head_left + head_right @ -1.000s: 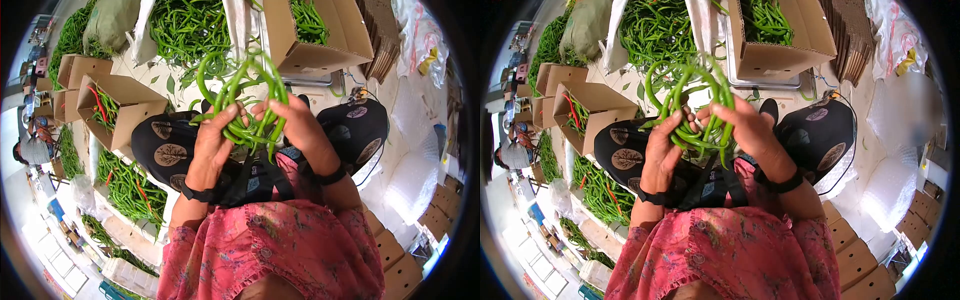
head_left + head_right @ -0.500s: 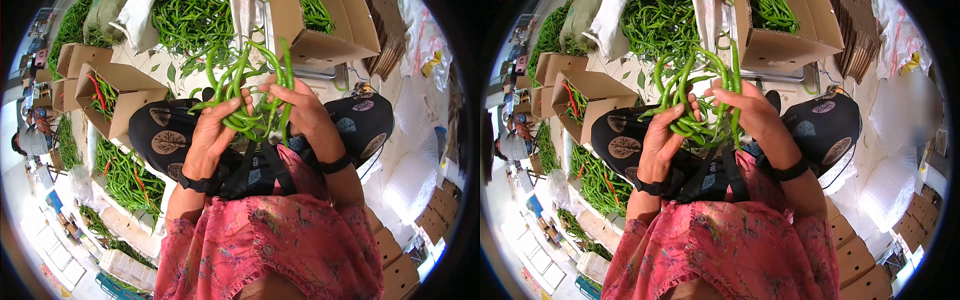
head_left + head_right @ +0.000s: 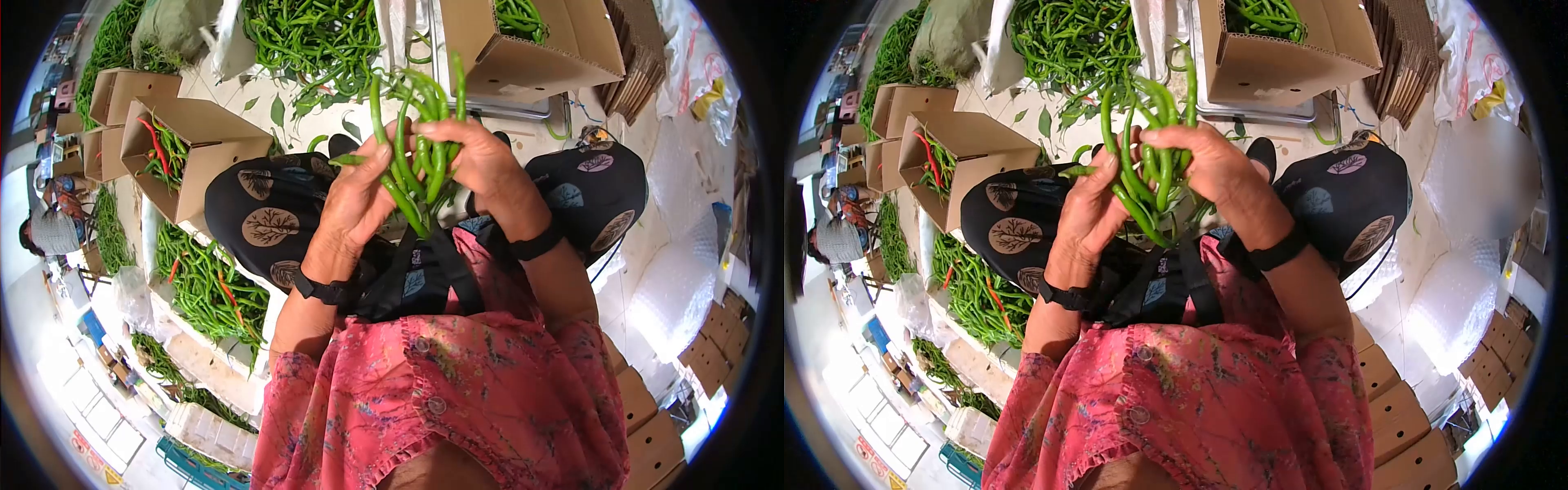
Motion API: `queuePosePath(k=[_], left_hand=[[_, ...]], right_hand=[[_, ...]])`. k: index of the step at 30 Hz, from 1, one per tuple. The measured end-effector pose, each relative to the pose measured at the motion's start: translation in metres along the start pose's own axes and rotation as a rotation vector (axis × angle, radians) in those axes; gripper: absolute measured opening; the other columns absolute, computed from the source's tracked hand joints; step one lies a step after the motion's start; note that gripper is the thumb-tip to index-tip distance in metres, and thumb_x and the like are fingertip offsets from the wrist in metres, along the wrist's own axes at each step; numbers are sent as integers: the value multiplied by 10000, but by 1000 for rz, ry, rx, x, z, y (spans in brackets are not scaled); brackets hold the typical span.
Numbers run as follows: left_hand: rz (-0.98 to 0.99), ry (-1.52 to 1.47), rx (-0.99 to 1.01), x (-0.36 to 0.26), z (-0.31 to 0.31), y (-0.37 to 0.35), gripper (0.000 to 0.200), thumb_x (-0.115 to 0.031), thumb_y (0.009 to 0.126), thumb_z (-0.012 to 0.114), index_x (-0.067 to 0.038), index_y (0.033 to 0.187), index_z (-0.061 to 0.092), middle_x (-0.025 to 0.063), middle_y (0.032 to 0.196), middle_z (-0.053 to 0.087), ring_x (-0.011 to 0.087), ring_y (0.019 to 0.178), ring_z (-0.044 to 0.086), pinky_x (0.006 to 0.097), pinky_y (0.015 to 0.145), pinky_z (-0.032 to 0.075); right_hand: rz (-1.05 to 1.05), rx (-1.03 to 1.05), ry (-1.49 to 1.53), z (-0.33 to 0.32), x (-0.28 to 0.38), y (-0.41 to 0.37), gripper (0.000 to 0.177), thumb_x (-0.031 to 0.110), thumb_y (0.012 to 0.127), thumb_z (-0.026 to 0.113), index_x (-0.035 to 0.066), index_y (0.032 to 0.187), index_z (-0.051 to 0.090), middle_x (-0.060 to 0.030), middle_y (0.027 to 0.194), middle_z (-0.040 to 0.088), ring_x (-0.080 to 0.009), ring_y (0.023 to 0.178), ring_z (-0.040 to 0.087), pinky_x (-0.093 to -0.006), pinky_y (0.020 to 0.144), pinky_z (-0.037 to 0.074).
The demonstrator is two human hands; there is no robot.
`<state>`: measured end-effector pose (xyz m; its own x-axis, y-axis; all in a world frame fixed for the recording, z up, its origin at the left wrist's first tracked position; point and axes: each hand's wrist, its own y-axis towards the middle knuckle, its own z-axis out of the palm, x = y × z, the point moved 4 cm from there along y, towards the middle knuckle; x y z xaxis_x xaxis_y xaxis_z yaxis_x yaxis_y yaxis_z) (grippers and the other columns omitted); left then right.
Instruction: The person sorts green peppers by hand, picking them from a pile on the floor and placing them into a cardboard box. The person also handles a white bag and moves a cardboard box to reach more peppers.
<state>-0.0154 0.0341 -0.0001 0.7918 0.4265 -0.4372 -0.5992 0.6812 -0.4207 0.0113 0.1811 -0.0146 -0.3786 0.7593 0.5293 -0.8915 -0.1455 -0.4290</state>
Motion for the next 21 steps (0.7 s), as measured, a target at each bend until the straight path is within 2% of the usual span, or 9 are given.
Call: queuePosePath(k=[2, 3, 6, 7, 10, 14, 17, 20, 21], left_hand=[[14, 19, 37, -3, -3, 2, 500, -173, 956, 573, 54, 1366, 402, 125, 1207, 567, 225, 1093, 578, 366, 999, 471], [14, 39, 7, -2, -6, 3, 488, -201, 951, 586, 53, 1336, 426, 125, 1110, 609, 220, 1023, 604, 375, 981, 485], [16, -107, 84, -10, -14, 7, 481, -209, 946, 594, 52, 1318, 436, 131, 1022, 639, 245, 1020, 615, 401, 965, 493], [58, -129, -11, -14, -13, 4, 455, -204, 946, 593, 52, 1294, 450, 137, 948, 656, 275, 1024, 623, 429, 934, 509], [34, -61, -13, -21, -18, -2, 380, -173, 968, 543, 28, 1284, 473, 102, 940, 621, 279, 1070, 594, 408, 896, 527], [16, -58, 23, -18, -18, -2, 369, -164, 978, 538, 34, 1279, 459, 117, 895, 614, 253, 941, 620, 346, 798, 538], [79, -92, -191, -19, -14, -2, 280, -120, 1001, 479, 46, 1225, 465, 73, 853, 487, 146, 722, 479, 243, 602, 463], [-51, -322, -92, -15, -30, 4, 264, -119, 1001, 471, 51, 1203, 459, 58, 833, 458, 136, 710, 462, 239, 563, 450], [-46, -258, -149, -18, -25, 1, 259, -124, 1001, 469, 52, 1191, 453, 45, 816, 432, 127, 685, 439, 224, 540, 430]], right_hand=[[109, 183, 165, 0, 2, 3, 325, 154, 897, 582, -68, 1135, 589, -145, 964, 676, -214, 788, 674, -317, 767, 551], [119, 170, 155, 0, 2, 4, 344, 149, 899, 553, -90, 1147, 568, -174, 967, 664, -253, 819, 668, -377, 797, 553], [55, 209, 295, -1, 8, 4, 321, 151, 899, 536, -92, 1105, 575, -237, 1067, 641, -308, 946, 654, -433, 872, 533], [7, 60, 357, -13, 7, 6, 295, 151, 898, 517, -84, 1065, 579, -310, 1183, 584, -367, 1080, 609, -480, 946, 496], [-25, 72, 331, -17, 15, 3, 271, 156, 896, 519, -67, 1037, 584, -340, 1233, 548, -397, 1120, 590, -490, 970, 482], [13, 218, 304, -10, 7, 1, 266, 171, 897, 532, -43, 1041, 594, -319, 1184, 589, -383, 1068, 620, -472, 953, 496], [22, 128, 240, -13, -2, 1, 258, 146, 881, 559, -36, 1059, 598, -296, 1153, 612, -324, 1010, 646, -440, 898, 530], [10, 124, 246, -15, -3, 0, 258, 139, 875, 569, -32, 1066, 596, -268, 1125, 626, -288, 957, 660, -421, 861, 546], [1, 140, 295, -17, -1, -2, 265, 142, 875, 570, -32, 1074, 593, -248, 1106, 633, -275, 931, 664, -414, 846, 552]])
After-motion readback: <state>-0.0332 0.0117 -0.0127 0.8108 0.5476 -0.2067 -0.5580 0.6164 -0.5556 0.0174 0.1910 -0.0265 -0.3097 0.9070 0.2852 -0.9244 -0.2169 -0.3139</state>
